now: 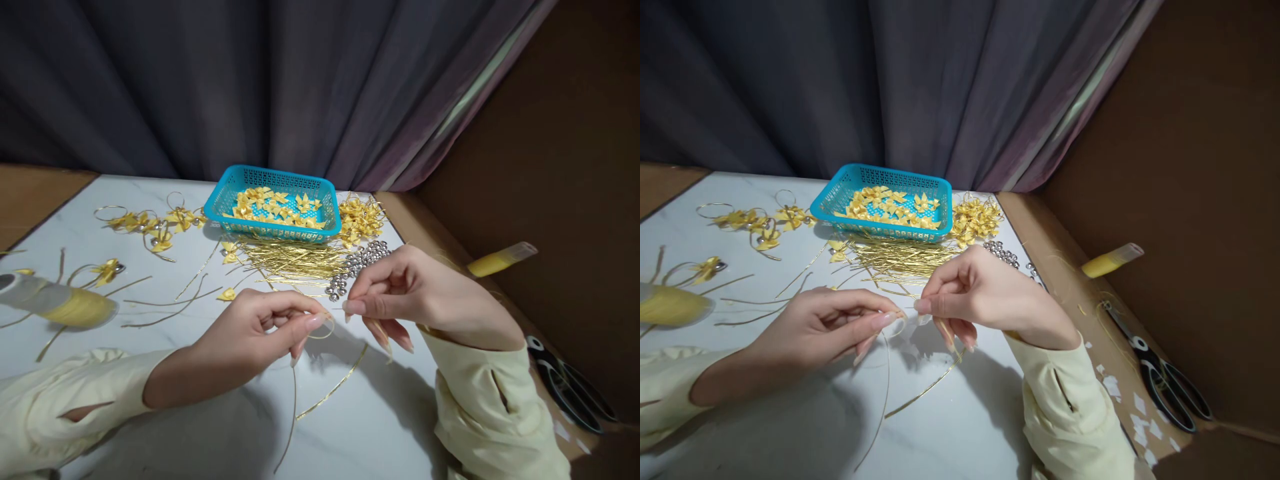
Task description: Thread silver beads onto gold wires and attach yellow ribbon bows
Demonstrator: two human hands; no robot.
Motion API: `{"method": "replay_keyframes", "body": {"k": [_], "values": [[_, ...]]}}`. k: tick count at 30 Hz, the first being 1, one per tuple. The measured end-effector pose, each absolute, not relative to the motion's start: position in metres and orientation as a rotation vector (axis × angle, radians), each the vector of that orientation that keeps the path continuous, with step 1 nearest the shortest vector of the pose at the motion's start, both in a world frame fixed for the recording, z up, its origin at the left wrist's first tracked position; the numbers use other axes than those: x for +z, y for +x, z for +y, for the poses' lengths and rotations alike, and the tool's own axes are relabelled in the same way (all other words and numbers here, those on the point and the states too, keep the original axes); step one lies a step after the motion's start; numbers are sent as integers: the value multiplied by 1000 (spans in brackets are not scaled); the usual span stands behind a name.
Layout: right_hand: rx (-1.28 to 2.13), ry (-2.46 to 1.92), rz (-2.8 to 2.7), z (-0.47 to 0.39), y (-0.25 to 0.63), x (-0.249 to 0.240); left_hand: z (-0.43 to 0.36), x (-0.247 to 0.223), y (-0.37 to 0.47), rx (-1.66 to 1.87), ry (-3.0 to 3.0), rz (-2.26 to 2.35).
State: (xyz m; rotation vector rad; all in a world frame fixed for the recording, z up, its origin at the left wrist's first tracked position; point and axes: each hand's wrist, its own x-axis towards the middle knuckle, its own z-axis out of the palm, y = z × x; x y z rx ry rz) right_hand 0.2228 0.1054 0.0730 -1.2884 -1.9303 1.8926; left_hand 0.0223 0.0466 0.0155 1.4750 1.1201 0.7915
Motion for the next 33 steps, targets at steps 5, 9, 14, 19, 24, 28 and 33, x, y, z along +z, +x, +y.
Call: {"method": "replay_keyframes", "body": {"k": [5, 9, 14, 19, 24, 28, 33], "values": [[1939, -1282, -1913, 103, 221, 73, 46, 18, 23, 785, 1495, 1129], [1933, -1288, -1914, 103, 221, 74, 47, 17, 24, 789, 1499, 1140], [1909, -1279, -1929, 103, 223, 75, 46, 17, 23, 785, 1485, 1139], [1885, -1305, -1900, 103, 223, 75, 47, 16, 22, 776, 1495, 1153], [1930, -1276, -1893, 102, 222, 75, 48, 18, 23, 774, 1497, 1147], [1946, -1269, -1895, 101, 220, 75, 47, 18, 24, 808, 1499, 1126], [1941, -1271, -1870, 102, 220, 75, 47, 16, 23, 806, 1502, 1131]]}}
